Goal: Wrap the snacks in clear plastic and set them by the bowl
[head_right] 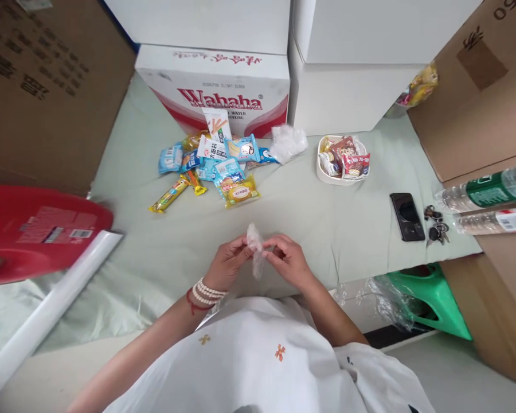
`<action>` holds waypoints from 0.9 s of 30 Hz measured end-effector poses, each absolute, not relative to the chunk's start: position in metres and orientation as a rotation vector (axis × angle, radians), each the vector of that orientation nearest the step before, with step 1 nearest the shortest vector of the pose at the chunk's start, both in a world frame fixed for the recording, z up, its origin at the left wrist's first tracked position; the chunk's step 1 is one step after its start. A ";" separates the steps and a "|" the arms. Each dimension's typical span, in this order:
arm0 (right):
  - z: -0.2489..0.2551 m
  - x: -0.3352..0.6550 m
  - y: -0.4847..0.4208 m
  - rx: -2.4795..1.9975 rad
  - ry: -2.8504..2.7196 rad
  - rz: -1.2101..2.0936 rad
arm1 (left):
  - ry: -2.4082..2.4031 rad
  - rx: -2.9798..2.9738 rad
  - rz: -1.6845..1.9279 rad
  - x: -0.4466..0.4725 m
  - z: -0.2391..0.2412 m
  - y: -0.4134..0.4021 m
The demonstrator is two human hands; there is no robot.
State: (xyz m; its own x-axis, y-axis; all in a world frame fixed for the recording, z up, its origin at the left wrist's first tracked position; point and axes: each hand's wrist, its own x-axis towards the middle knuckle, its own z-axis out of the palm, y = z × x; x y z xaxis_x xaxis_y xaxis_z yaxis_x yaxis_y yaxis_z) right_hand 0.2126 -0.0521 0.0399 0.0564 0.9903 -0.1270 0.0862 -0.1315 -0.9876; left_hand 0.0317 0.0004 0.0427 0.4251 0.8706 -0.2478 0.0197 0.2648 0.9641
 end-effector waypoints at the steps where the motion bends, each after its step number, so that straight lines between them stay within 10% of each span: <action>1: 0.039 0.211 -0.049 -1.402 -1.195 1.224 | 0.990 1.160 0.728 0.029 0.041 0.000; 12: 0.048 0.244 -0.020 -1.263 -0.589 1.308 | 1.006 0.556 1.115 0.011 0.019 -0.013; 27: 0.071 0.248 -0.013 -1.254 -0.885 1.228 | 1.131 1.739 0.965 0.026 0.056 0.004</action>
